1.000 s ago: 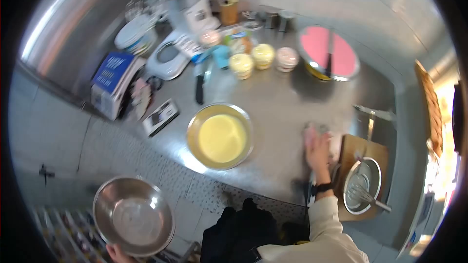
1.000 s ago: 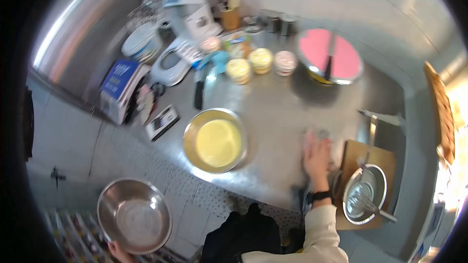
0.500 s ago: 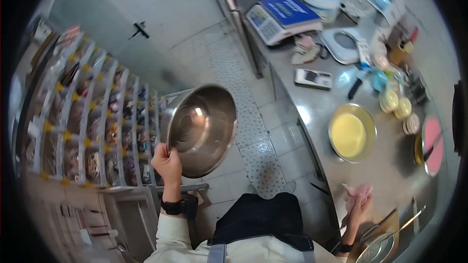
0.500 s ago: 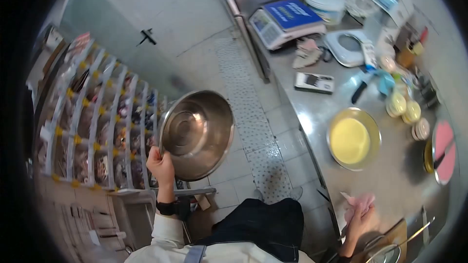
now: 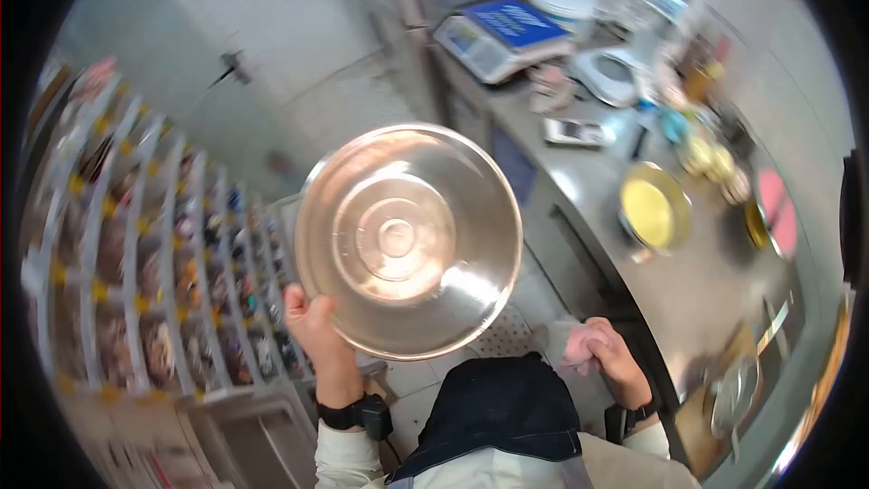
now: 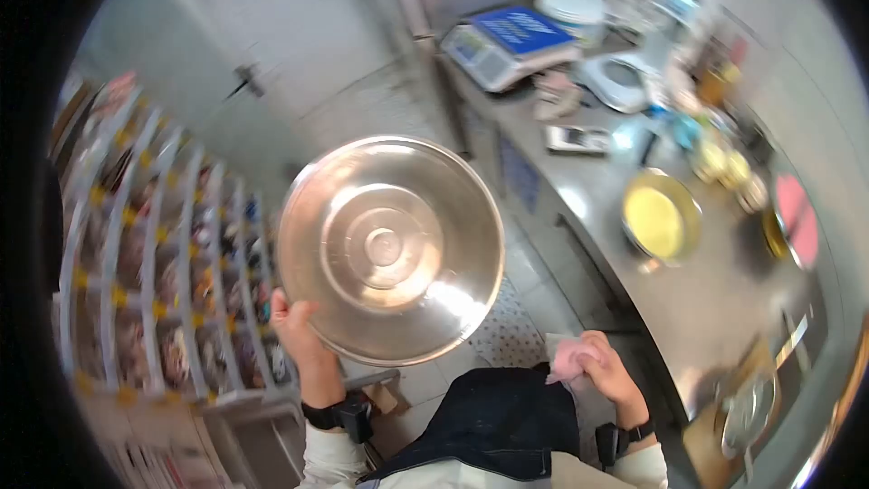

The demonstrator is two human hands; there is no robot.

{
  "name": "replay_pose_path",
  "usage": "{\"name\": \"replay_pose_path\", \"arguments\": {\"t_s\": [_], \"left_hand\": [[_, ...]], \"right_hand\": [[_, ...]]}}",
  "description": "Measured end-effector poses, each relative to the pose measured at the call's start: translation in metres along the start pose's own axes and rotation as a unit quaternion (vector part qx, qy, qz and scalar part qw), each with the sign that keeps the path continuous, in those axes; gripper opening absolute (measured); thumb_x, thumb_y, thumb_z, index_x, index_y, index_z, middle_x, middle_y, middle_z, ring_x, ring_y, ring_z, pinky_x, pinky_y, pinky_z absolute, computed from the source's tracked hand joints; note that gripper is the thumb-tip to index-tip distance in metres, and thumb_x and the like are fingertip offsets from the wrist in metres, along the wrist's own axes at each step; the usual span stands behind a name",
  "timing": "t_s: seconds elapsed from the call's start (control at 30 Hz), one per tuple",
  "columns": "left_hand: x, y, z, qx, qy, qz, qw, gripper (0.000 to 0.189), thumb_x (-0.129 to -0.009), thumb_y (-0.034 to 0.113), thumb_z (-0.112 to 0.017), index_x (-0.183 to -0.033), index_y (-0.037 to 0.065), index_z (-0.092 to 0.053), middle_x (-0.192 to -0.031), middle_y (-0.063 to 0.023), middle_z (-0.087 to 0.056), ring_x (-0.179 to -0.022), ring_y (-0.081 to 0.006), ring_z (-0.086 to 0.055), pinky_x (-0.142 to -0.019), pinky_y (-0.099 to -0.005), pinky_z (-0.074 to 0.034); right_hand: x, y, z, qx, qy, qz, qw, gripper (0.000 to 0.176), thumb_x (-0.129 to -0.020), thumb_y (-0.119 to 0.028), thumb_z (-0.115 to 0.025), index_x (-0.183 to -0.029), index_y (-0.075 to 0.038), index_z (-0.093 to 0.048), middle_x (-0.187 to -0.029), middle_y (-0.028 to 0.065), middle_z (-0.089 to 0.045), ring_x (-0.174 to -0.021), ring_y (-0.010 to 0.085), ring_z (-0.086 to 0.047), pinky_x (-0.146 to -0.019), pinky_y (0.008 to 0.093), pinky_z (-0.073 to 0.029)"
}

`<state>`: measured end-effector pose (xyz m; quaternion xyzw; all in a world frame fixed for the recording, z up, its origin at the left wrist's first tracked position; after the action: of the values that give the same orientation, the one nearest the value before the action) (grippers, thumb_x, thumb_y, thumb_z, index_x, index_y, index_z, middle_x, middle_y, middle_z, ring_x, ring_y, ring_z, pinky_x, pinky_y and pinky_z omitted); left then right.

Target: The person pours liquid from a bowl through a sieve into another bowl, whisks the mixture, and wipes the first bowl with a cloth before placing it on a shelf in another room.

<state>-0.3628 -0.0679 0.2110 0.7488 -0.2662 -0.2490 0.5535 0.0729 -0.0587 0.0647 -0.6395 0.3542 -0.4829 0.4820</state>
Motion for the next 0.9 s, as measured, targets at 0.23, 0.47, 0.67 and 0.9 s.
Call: {"name": "replay_pose_path", "arguments": {"t_s": [0.23, 0.47, 0.67, 0.9], "left_hand": [[0.064, 0.015, -0.187, 0.064, -0.192, 0.081, 0.976, 0.022, -0.061, -0.001, -0.046, -0.084, 0.001, -0.048, -0.082, -0.0087, -0.052, -0.073, -0.0173, -0.052, -0.066, -0.0296, -0.044], [0.24, 0.027, -0.345, 0.154, -0.402, 0.062, 0.9, 0.014, -0.062, -0.007, -0.046, -0.07, 0.004, -0.045, -0.073, -0.0016, -0.051, -0.067, -0.0095, -0.047, -0.063, -0.0237, -0.041], [0.409, 0.036, -0.402, 0.125, -0.491, -0.146, 0.849, 0.024, -0.068, -0.003, -0.054, -0.056, 0.008, -0.035, -0.053, 0.0041, -0.037, -0.051, -0.0045, -0.032, -0.046, -0.0203, -0.026], [0.528, 0.058, -0.403, 0.164, -0.547, -0.367, 0.734, 0.03, -0.066, -0.005, -0.053, -0.052, 0.006, -0.03, -0.045, -0.0036, -0.034, -0.04, -0.0109, -0.029, -0.039, -0.0245, -0.025]], "right_hand": [[0.119, 0.06, 0.052, -0.163, 0.181, -0.05, 0.969, 0.026, -0.077, -0.01, -0.057, -0.099, -0.008, -0.043, -0.08, 0.0008, -0.048, -0.074, 0.0066, -0.047, -0.06, 0.0205, -0.043], [0.23, 0.058, 0.077, -0.164, 0.245, -0.034, 0.955, 0.035, -0.076, -0.014, -0.061, -0.107, -0.005, -0.048, -0.09, 0.0041, -0.054, -0.082, 0.0092, -0.049, -0.07, 0.022, -0.043], [0.339, 0.093, 0.111, -0.157, 0.351, -0.006, 0.923, 0.036, -0.073, -0.012, -0.063, -0.106, -0.003, -0.051, -0.098, 0.0045, -0.055, -0.09, 0.0105, -0.05, -0.079, 0.0236, -0.042], [0.42, 0.123, 0.133, -0.188, 0.487, 0.027, 0.852, 0.037, -0.07, -0.012, -0.063, -0.104, -0.002, -0.051, -0.1, 0.0031, -0.054, -0.09, 0.0094, -0.049, -0.081, 0.0226, -0.04]]}}
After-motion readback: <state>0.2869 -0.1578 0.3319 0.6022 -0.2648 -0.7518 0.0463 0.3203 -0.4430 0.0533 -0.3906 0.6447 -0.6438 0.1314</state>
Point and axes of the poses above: each hand's wrist, its own x-axis away from the middle knuckle, its own z-axis out of the back of the hand, y = z × x, the point moved 10 cm from there along -x, towards the middle knuckle
